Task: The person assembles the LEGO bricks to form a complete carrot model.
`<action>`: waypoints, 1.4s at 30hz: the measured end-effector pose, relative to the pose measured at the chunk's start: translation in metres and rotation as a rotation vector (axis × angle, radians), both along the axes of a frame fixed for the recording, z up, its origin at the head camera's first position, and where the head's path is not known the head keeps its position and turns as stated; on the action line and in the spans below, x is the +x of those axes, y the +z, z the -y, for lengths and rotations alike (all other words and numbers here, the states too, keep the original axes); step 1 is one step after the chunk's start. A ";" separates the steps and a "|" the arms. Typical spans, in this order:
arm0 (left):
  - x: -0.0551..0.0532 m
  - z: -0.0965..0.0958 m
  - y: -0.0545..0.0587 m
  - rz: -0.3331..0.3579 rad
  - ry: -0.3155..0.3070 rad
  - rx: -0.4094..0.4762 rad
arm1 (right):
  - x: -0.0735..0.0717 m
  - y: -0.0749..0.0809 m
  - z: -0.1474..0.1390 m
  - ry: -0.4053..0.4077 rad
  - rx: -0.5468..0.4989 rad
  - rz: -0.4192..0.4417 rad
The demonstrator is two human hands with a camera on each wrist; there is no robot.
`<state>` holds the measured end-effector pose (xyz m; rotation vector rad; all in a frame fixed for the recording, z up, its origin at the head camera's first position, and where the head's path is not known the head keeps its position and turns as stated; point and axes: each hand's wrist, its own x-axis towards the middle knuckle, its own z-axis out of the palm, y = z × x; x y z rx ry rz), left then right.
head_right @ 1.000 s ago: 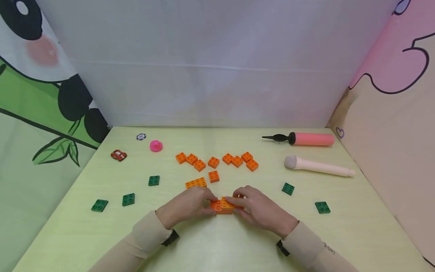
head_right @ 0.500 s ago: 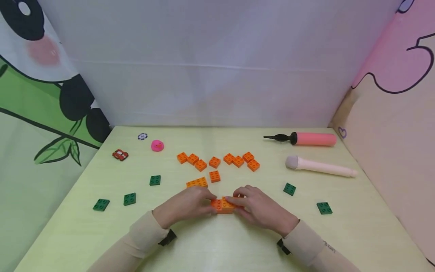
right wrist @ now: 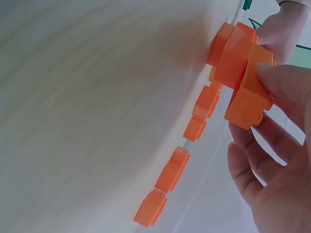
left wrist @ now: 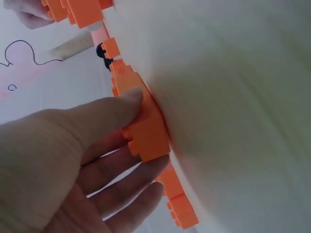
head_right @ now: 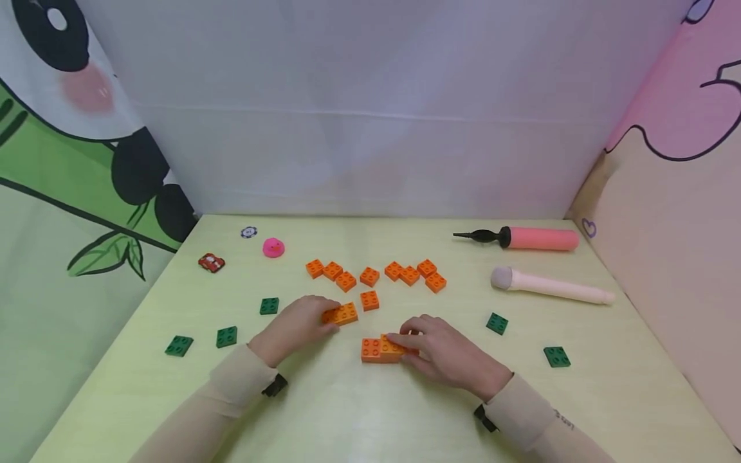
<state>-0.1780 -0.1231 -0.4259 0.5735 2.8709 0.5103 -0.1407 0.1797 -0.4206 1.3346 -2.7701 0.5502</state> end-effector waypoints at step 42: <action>0.033 -0.020 0.014 0.013 -0.284 0.098 | -0.002 -0.002 -0.002 0.003 -0.023 0.029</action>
